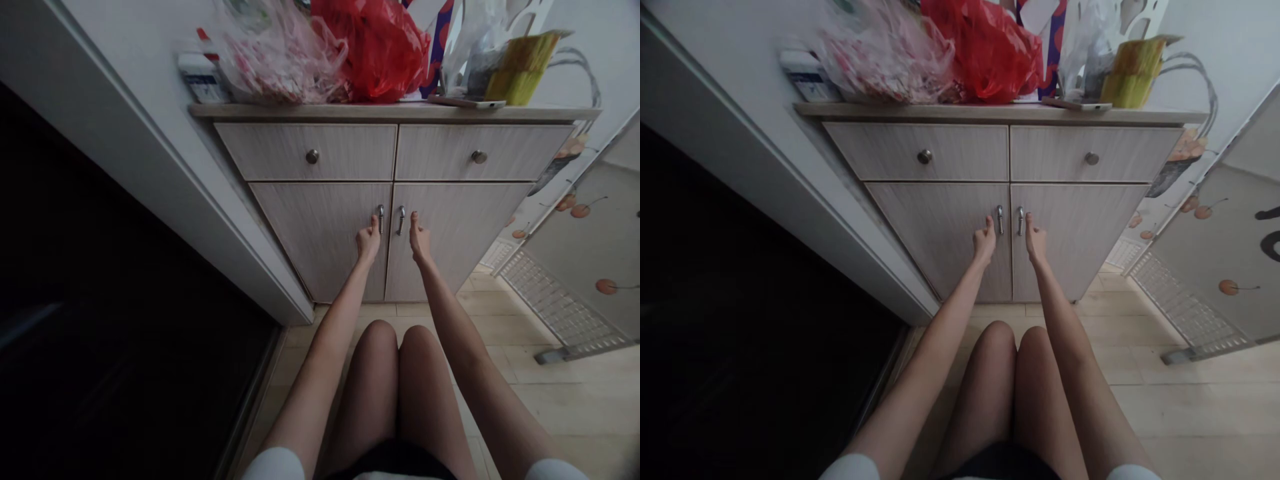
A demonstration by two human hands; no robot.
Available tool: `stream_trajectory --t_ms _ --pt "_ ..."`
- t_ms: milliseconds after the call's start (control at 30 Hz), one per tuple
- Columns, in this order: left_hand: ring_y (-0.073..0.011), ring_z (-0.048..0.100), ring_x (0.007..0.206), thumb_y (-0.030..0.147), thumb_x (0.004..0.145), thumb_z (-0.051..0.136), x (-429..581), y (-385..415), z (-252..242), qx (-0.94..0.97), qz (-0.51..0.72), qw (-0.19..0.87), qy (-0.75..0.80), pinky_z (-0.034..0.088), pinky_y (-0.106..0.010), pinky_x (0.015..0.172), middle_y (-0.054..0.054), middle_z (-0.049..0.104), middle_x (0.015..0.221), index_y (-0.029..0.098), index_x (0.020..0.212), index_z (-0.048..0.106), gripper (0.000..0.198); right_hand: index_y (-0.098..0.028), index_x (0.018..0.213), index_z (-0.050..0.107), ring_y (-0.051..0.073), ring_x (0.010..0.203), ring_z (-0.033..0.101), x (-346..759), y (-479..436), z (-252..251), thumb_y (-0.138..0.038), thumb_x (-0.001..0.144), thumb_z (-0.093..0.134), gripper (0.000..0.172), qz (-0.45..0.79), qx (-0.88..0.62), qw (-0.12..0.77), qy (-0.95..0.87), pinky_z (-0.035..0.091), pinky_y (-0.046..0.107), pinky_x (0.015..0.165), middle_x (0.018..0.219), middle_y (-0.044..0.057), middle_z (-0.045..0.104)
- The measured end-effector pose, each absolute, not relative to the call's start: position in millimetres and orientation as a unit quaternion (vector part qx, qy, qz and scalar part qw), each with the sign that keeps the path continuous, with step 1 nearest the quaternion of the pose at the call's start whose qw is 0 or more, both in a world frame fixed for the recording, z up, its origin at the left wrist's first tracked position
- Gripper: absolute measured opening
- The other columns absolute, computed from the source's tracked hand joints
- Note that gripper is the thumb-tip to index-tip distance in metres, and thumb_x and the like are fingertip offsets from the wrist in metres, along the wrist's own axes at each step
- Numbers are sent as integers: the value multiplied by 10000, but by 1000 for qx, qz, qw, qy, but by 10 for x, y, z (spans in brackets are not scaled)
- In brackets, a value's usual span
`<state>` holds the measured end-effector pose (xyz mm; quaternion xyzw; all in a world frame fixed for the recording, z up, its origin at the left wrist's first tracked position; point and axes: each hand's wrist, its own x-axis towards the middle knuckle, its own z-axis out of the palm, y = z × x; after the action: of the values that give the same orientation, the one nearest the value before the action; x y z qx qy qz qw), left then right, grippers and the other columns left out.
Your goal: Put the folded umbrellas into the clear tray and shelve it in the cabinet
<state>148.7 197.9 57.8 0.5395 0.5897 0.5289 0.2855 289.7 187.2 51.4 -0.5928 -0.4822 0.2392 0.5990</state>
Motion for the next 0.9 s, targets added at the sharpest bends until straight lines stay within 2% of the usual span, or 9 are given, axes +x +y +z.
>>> stream_trajectory --t_ms 67,167,267,467,633,900 --pt "-147 468 520 795 877 340 1493 2022 582 553 543 241 583 334 -264 521 13 393 507 238 530 384 658 -233 675 470 159 607 479 2884 1915 499 -822 831 400 613 206 -586 631 -465 390 278 589 609 -4 469" --pt "-175 600 723 696 903 459 1534 2108 592 570 570 190 560 443 -278 691 -42 607 724 214 739 551 517 -212 837 561 184 773 572 2849 2018 451 -777 840 421 582 194 -541 657 -487 450 313 734 806 54 612" --pt "-204 651 854 601 951 464 1601 2184 591 595 548 229 541 476 -320 808 -96 670 869 199 863 587 430 -221 857 568 200 819 574 2817 2135 391 -814 844 350 632 224 -509 635 -536 465 355 802 836 67 620" --pt "-249 675 899 565 981 443 1634 2089 542 606 515 288 533 488 -365 851 -112 678 861 192 890 601 415 -258 744 447 194 722 493 2774 2120 311 -919 786 238 695 244 -486 626 -559 463 370 777 699 8 485" --pt "-202 638 770 603 999 321 1458 1727 432 607 538 292 507 487 -339 801 -66 631 763 198 827 590 515 -263 723 419 191 646 475 2800 1659 296 -910 812 224 682 246 -476 638 -553 452 361 669 669 3 466" --pt "-166 536 607 837 865 247 974 869 269 575 630 268 447 475 -314 667 -19 554 623 218 757 571 707 -226 710 457 158 622 466 3104 676 271 -910 825 121 771 237 -563 594 -523 388 317 633 630 16 501"
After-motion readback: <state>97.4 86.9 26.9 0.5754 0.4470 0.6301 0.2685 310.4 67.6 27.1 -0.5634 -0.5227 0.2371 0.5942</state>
